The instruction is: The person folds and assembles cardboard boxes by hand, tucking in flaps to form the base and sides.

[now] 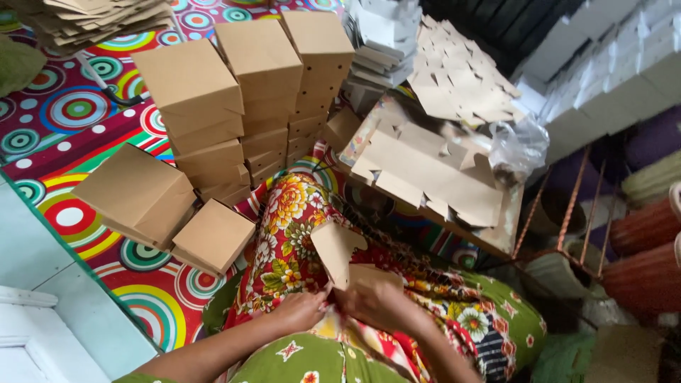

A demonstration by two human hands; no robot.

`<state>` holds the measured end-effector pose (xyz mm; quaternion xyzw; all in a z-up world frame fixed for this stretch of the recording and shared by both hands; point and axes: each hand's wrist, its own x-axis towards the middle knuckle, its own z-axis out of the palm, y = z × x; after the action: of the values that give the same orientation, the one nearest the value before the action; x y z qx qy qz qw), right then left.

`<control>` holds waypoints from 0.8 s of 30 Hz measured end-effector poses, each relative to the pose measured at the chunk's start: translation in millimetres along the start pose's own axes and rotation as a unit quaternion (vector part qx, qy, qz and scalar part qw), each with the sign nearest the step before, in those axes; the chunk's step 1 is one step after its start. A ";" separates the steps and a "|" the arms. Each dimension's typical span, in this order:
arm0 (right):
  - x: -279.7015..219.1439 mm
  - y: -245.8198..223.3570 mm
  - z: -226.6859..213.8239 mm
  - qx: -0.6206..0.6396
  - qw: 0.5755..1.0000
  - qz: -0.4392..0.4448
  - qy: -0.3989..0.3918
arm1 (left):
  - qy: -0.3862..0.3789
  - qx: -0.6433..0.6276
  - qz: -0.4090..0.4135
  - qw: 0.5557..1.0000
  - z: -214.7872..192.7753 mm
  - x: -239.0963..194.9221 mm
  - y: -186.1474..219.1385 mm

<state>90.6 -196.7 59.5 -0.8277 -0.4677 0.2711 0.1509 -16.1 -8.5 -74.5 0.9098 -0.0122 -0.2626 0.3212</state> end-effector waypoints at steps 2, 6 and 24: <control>-11.0 16.9 22.0 0.025 0.999 0.020 -0.006 | -0.008 0.004 0.008 1.000 4.1 3.7 -4.5; -32.9 27.8 40.0 0.113 0.979 0.134 0.104 | -0.018 0.002 0.022 1.000 2.2 1.5 1.1; -22.3 53.0 70.9 0.084 0.974 0.154 0.147 | -0.024 0.013 0.003 1.000 -1.7 -3.4 0.9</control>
<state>76.2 -243.4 -17.5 -0.9048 -0.2833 0.2048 0.2433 -18.1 -7.6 -71.3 0.9073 -0.0260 -0.2836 0.3095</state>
